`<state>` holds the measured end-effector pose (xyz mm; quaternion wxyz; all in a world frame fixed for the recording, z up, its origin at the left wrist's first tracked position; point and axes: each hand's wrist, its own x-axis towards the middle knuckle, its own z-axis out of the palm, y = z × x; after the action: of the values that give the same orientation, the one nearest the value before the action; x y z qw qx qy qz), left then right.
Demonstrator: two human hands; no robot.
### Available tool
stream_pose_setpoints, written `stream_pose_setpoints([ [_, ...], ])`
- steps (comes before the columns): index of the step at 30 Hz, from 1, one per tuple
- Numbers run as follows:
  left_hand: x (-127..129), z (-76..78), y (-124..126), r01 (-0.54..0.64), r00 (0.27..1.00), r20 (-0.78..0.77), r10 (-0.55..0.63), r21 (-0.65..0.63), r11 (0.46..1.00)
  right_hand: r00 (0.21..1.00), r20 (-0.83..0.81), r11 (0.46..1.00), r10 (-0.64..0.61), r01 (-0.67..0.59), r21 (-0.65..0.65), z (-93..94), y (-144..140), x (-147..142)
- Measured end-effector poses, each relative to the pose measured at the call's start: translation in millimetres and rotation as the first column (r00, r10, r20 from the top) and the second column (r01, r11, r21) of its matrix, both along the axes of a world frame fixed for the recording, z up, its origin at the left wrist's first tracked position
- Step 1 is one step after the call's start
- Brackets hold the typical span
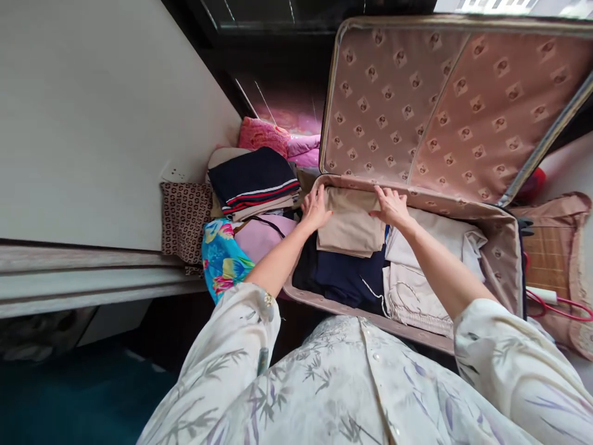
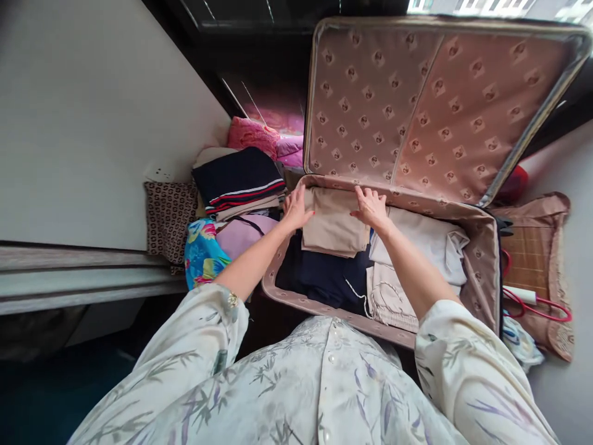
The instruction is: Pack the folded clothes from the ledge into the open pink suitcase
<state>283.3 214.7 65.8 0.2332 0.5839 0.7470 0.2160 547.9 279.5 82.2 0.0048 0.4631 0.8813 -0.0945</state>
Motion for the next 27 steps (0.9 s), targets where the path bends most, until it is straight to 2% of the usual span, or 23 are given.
stream_pose_setpoints([
  [2, 12, -19.2, -27, 0.145, 0.989, 0.000, -0.145, -0.048, 0.988, 0.999, 0.014, 0.998, -0.049, 0.050, -0.024, -24.7, -21, 10],
  [4, 23, -36.7, -67, 0.255, 0.967, 0.066, -0.247, -0.145, 0.956, 0.991, 0.028, 0.988, -0.131, 0.133, -0.077, -49.6, -52, 35],
  [7, 34, -58.3, -127, 0.301, 0.951, 0.158, -0.267, -0.266, 0.916, 0.952, 0.110, 0.936, -0.287, 0.303, -0.180, -84.7, -104, 89],
  [9, 37, -69.7, -155, 0.317, 0.940, 0.224, -0.257, -0.295, 0.902, 0.935, 0.198, 0.914, -0.294, 0.335, -0.227, -104.4, -129, 121],
  [11, 38, -78.0, -170, 0.326, 0.928, 0.284, -0.242, -0.304, 0.895, 0.927, 0.242, 0.907, -0.288, 0.345, -0.242, -119.9, -140, 139],
  [13, 41, -82.9, -174, 0.331, 0.918, 0.326, -0.226, -0.314, 0.890, 0.912, 0.231, 0.900, -0.338, 0.385, -0.205, -131.4, -138, 139],
  [16, 50, -84.2, -167, 0.298, 0.921, 0.355, -0.162, -0.372, 0.879, 0.880, 0.192, 0.880, -0.434, 0.460, -0.118, -142.2, -120, 116],
  [18, 58, -82.5, -160, 0.280, 0.921, 0.367, -0.128, -0.400, 0.872, 0.858, 0.186, 0.860, -0.479, 0.501, -0.094, -145.6, -108, 99],
  [21, 72, -80.2, -155, 0.312, 0.906, 0.396, -0.149, -0.388, 0.867, 0.826, 0.187, 0.826, -0.532, 0.554, -0.099, -145.9, -94, 86],
  [25, 88, -82.1, -158, 0.347, 0.875, 0.461, -0.145, -0.391, 0.853, 0.797, 0.119, 0.778, -0.592, 0.604, -0.176, -142.1, -75, 101],
  [27, 94, -84.2, -162, 0.344, 0.872, 0.473, -0.127, -0.406, 0.847, 0.724, -0.032, 0.701, -0.689, 0.655, -0.284, -141.6, -61, 117],
])
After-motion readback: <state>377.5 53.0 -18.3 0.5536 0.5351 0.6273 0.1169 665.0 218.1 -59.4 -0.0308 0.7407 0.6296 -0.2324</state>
